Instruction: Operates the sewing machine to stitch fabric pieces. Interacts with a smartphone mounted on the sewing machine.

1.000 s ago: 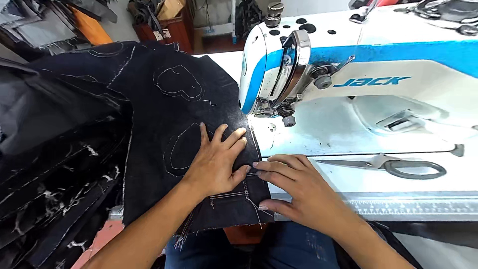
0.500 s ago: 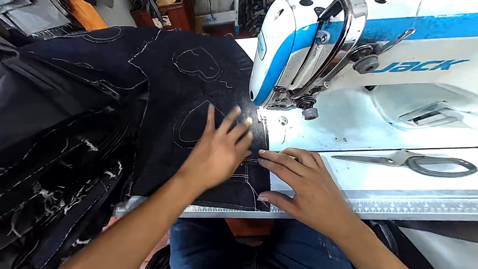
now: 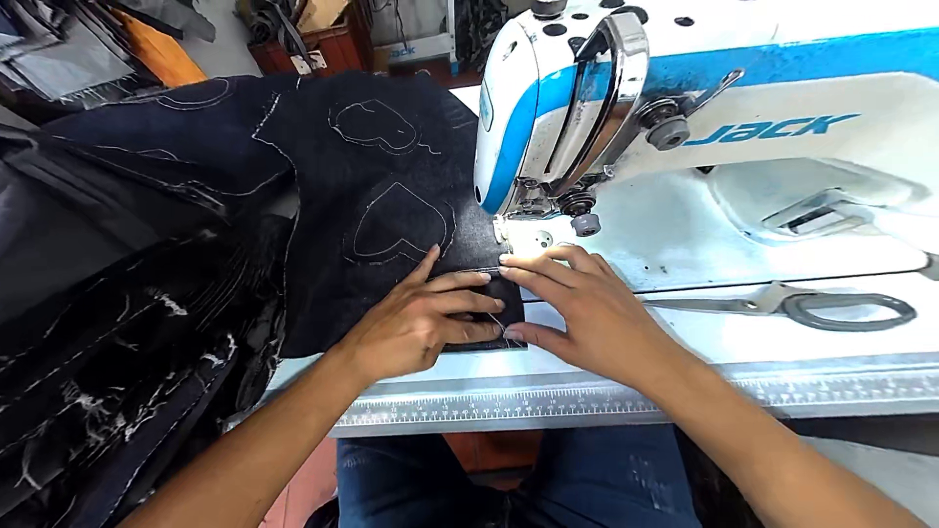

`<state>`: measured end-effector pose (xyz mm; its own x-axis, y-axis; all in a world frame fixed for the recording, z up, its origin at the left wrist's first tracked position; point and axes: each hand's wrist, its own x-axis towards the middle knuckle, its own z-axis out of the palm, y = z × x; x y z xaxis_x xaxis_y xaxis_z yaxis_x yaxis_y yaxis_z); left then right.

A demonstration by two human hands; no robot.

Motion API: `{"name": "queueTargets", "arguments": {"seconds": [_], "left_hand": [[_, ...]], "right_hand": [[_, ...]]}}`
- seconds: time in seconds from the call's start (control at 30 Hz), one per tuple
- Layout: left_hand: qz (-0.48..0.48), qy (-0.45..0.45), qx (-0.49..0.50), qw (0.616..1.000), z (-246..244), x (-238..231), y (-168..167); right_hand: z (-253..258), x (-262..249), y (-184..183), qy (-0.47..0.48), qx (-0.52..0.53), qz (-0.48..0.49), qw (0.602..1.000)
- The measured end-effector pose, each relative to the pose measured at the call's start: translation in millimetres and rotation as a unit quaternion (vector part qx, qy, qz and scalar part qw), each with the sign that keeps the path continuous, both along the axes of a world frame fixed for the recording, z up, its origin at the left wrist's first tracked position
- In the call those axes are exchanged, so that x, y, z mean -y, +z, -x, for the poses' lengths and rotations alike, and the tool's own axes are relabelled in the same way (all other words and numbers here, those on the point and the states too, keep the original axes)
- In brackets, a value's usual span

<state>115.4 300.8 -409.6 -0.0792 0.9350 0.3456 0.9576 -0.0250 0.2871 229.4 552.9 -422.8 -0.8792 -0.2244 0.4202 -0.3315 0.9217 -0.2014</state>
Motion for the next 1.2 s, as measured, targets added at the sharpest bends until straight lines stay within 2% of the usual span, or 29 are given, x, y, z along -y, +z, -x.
{"name": "queueTargets", "arguments": {"seconds": [0.2,0.53,0.63,0.7,0.73,0.8,0.9,0.97,1.07,1.13,1.2], "left_hand": [[-0.015,0.015,-0.007,1.0,31.7,-17.9,-0.9],[-0.015,0.049,-0.048,0.997,80.7,-44.0,0.1],[0.008,0.045,-0.026,0.999,85.9,-44.9,20.3],[-0.007,0.116,-0.022,0.993,105.1,-36.9,40.6],[-0.003,0.184,-0.044,0.982,119.7,-28.9,42.1],[0.051,0.295,-0.054,0.953,146.3,-11.1,23.5],[0.056,0.362,-0.048,0.929,137.5,-4.3,-3.2],[0.07,0.41,-0.046,0.908,102.7,-5.6,-1.4],[0.14,0.537,-0.077,0.829,20.8,-7.5,16.7],[0.25,0.601,-0.023,0.759,-38.9,-17.9,38.6],[0.355,0.619,0.069,0.697,-73.4,-30.9,60.0]], "right_hand": [[0.6,-1.7,-5.0,0.02,-0.056,0.014,0.998],[2.4,0.2,-6.9,-0.05,-0.027,-0.007,0.998],[3.7,0.6,-7.3,-0.05,-0.035,0.008,0.998],[5.5,-0.9,-7.8,-0.049,-0.038,0.013,0.998],[5.0,-1.6,-8.8,-0.049,-0.039,0.015,0.998],[4.7,-2.8,-10.9,-0.049,-0.04,0.019,0.998],[6.6,-4.4,-12.6,-0.05,-0.04,0.021,0.998],[6.6,-4.2,-15.1,-0.047,-0.043,0.025,0.998],[5.9,-3.1,-16.4,-0.037,-0.095,0.04,0.994],[3.5,-2.4,-15.3,-0.014,-0.109,0.041,0.993],[2.1,-1.1,-12.9,0.025,-0.091,0.024,0.995]]}}
